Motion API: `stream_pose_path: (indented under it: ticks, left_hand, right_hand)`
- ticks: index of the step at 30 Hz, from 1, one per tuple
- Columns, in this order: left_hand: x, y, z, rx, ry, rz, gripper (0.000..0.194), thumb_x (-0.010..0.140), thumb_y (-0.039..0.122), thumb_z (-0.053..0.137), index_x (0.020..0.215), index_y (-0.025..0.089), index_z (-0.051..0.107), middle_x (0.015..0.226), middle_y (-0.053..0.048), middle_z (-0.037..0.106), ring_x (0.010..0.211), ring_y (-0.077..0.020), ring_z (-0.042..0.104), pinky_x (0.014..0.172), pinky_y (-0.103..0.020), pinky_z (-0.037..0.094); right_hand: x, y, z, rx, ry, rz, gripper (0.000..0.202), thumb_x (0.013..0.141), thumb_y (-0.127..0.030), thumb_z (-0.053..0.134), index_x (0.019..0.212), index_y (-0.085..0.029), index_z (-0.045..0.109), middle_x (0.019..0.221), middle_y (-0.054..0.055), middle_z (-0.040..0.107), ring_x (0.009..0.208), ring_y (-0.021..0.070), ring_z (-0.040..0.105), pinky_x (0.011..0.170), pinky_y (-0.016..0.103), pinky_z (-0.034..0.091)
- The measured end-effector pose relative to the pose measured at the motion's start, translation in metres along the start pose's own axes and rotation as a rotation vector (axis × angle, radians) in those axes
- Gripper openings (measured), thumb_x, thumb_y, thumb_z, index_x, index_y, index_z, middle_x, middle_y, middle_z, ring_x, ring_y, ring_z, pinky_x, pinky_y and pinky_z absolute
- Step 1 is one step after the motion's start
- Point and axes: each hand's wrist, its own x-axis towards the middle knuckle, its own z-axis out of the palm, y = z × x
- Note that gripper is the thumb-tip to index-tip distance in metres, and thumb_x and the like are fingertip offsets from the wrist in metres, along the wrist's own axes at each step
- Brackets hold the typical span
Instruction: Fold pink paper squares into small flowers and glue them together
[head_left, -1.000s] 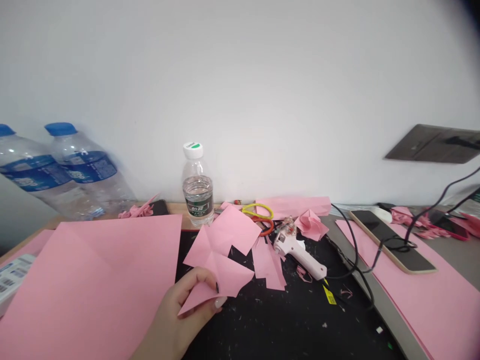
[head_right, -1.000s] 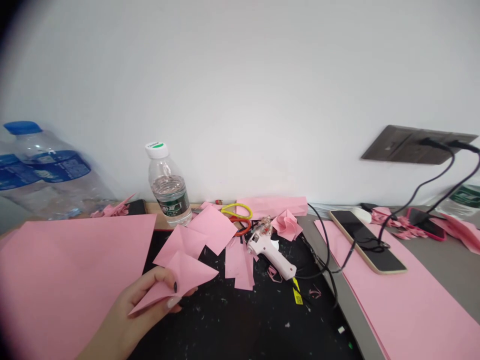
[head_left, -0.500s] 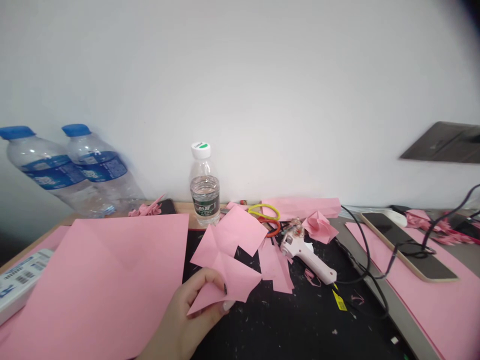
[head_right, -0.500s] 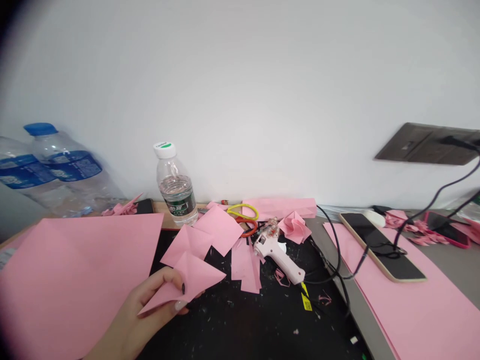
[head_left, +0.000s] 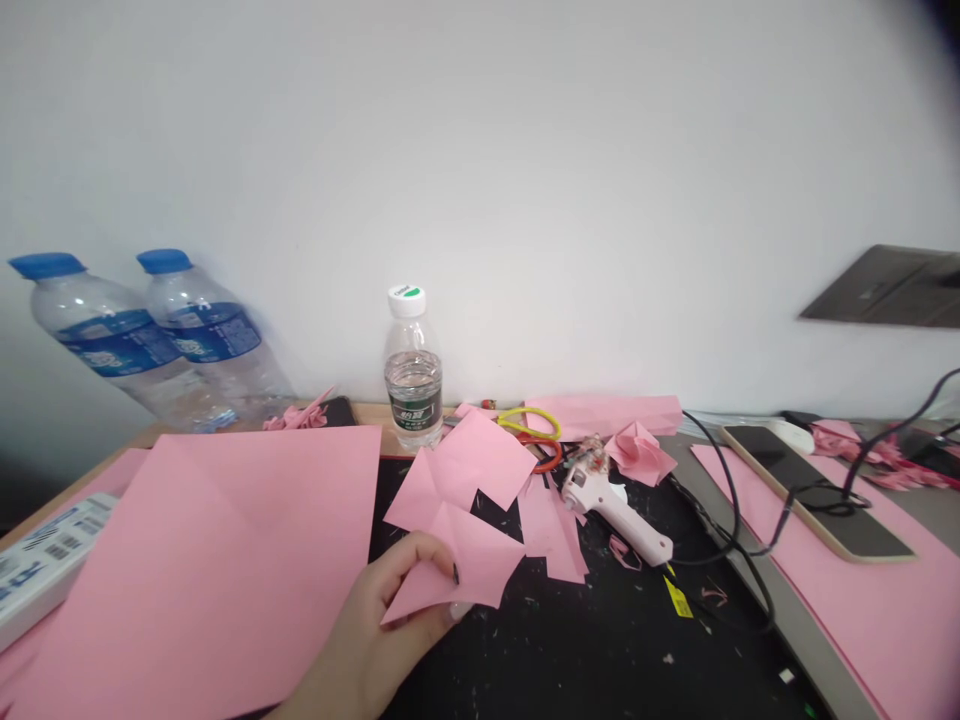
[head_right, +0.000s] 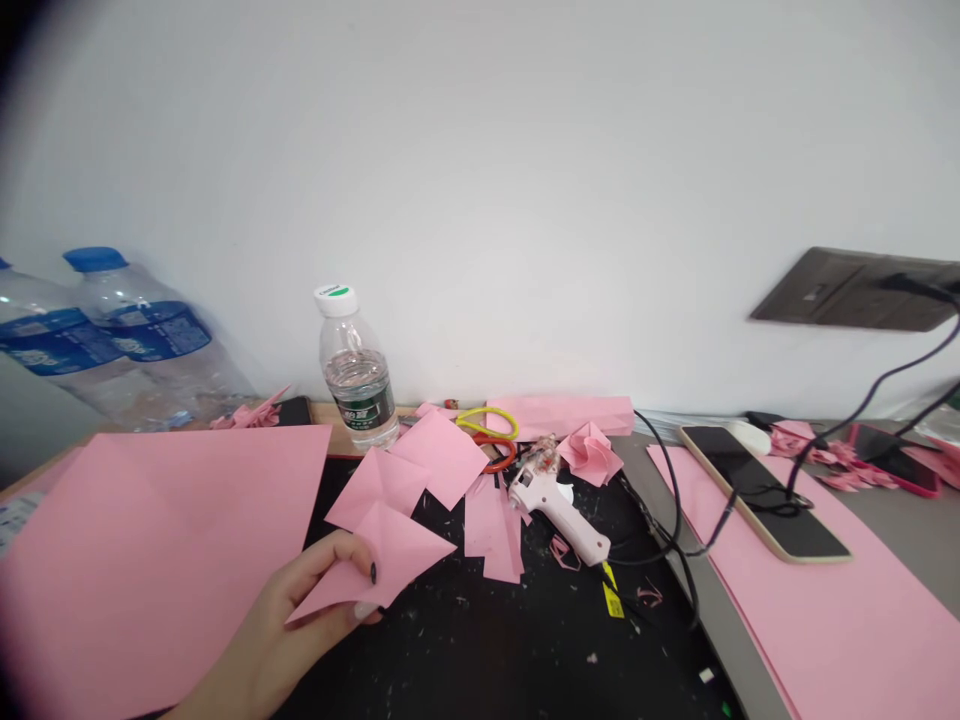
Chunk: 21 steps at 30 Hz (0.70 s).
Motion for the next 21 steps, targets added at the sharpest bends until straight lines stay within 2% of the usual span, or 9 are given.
stream_pose_path:
  ticks: [2,4,6,8,9,10,13,19,21]
  left_hand:
    - [0.0,0.0,0.0,0.01,-0.01,0.011,0.011,0.068,0.025,0.063,0.073,0.023,0.053,0.068,0.005,0.055,0.064,-0.0156,0.049,0.057,-0.021,0.036]
    - [-0.001,0.001,0.0,0.026,-0.017,0.029,0.012,0.067,0.023,0.064,0.072,0.023,0.053,0.067,0.005,0.054,0.063,-0.015,0.048,0.057,-0.02,0.036]
    - [-0.002,0.001,-0.001,0.041,-0.021,0.051,0.012,0.065,0.02,0.063,0.072,0.023,0.054,0.068,0.005,0.054,0.063,-0.0151,0.048,0.057,-0.02,0.037]
    - [-0.003,0.002,-0.001,0.058,-0.027,0.091,0.01,0.066,0.02,0.063,0.072,0.022,0.055,0.069,0.004,0.054,0.066,-0.0158,0.05,0.059,-0.021,0.038]
    - [-0.004,0.001,-0.001,0.062,-0.039,0.111,0.009,0.067,0.022,0.064,0.071,0.022,0.056,0.071,0.004,0.055,0.068,-0.0164,0.051,0.062,-0.022,0.04]
    - [-0.004,0.001,-0.001,0.058,-0.06,0.124,0.009,0.07,0.025,0.064,0.072,0.022,0.056,0.073,0.003,0.056,0.071,-0.0171,0.053,0.064,-0.023,0.041]
    - [-0.006,-0.001,-0.002,0.002,-0.133,0.119,0.015,0.075,0.034,0.063,0.072,0.021,0.057,0.075,0.001,0.056,0.074,-0.0186,0.058,0.068,-0.025,0.046]
    - [-0.004,-0.006,-0.002,-0.097,-0.127,0.082,0.019,0.079,0.038,0.061,0.076,0.02,0.059,0.078,0.002,0.057,0.07,-0.0171,0.065,0.069,-0.026,0.048]
    - [-0.003,-0.007,-0.001,-0.135,-0.124,0.084,0.02,0.081,0.039,0.06,0.078,0.02,0.06,0.079,0.002,0.057,0.071,-0.0165,0.065,0.07,-0.027,0.05]
  right_hand:
    - [-0.016,-0.01,0.004,0.155,0.054,0.097,0.018,0.076,-0.054,0.058,0.071,-0.038,0.062,0.064,0.001,0.057,0.058,0.0175,0.056,0.043,0.026,0.044]
    - [-0.028,-0.012,0.011,0.18,0.073,0.119,0.024,0.082,-0.051,0.053,0.07,-0.031,0.059,0.06,0.002,0.055,0.052,0.0151,0.052,0.044,0.026,0.041]
    - [-0.03,-0.007,0.02,0.204,0.182,0.185,0.027,0.087,-0.041,0.049,0.067,-0.024,0.053,0.056,0.0,0.05,0.05,0.0139,0.047,0.046,0.025,0.04]
    - [-0.025,0.001,0.029,0.159,0.195,0.208,0.018,0.085,-0.032,0.054,0.071,-0.022,0.052,0.061,0.0,0.049,0.054,0.0136,0.046,0.048,0.024,0.039]
    - [-0.022,0.005,0.032,0.146,0.152,0.186,0.007,0.085,-0.027,0.052,0.08,-0.022,0.054,0.068,0.001,0.051,0.058,0.0142,0.047,0.051,0.025,0.041]
    - [-0.02,0.008,0.034,0.136,0.086,0.171,0.012,0.083,-0.021,0.051,0.094,-0.022,0.055,0.075,0.002,0.052,0.061,0.0148,0.048,0.053,0.025,0.042]
    - [-0.019,0.008,0.036,0.082,-0.109,0.126,0.04,0.075,-0.008,0.051,0.111,-0.025,0.053,0.088,0.003,0.054,0.066,0.0148,0.047,0.055,0.024,0.042]
    - [-0.026,0.004,0.035,0.328,-0.233,0.167,0.036,0.079,-0.014,0.048,0.113,-0.025,0.056,0.101,0.006,0.055,0.083,0.0176,0.052,0.065,0.027,0.047]
    - [-0.027,0.008,0.04,0.363,-0.216,0.224,0.036,0.077,-0.016,0.056,0.112,-0.024,0.058,0.102,0.005,0.057,0.077,0.0157,0.054,0.062,0.026,0.048]
